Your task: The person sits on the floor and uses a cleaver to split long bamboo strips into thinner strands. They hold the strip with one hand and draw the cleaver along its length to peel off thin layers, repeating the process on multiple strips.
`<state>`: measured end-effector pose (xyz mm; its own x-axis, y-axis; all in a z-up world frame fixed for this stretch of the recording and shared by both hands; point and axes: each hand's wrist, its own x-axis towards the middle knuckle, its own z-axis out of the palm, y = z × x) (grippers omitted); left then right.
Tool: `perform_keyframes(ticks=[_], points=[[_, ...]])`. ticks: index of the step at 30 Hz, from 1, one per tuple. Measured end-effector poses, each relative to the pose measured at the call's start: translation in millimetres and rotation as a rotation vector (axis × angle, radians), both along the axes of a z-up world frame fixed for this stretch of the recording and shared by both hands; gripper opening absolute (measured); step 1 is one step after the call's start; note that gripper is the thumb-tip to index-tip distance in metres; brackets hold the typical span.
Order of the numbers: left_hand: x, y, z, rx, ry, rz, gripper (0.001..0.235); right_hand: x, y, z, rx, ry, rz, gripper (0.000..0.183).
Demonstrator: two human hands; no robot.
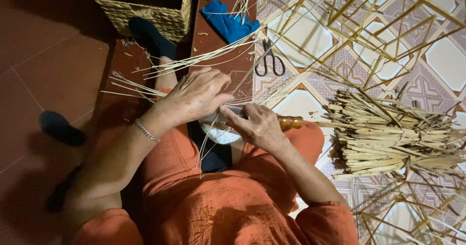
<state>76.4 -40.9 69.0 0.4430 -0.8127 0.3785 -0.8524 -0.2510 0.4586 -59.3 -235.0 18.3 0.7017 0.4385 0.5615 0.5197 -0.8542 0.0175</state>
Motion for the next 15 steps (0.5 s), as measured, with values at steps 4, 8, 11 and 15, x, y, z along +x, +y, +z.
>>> perform_keyframes(ticks=[4,8,11,15], points=[[4.8,-2.3,-4.5,0.091,0.04,-0.021,0.015,-0.5,1.2,-0.6,0.013,-0.009,0.026,0.063],[15.1,-6.4,-8.5,-0.017,0.041,-0.027,0.018,-1.8,2.4,-6.6,-0.025,0.022,0.016,0.064],[23.2,-17.5,-8.9,-0.036,0.038,-0.037,0.013,-4.0,5.5,-13.1,-0.036,0.06,0.022,0.067],[29.1,-30.2,-13.3,-0.002,0.056,0.005,0.016,-2.6,10.2,-22.6,-0.049,0.109,0.013,0.071]])
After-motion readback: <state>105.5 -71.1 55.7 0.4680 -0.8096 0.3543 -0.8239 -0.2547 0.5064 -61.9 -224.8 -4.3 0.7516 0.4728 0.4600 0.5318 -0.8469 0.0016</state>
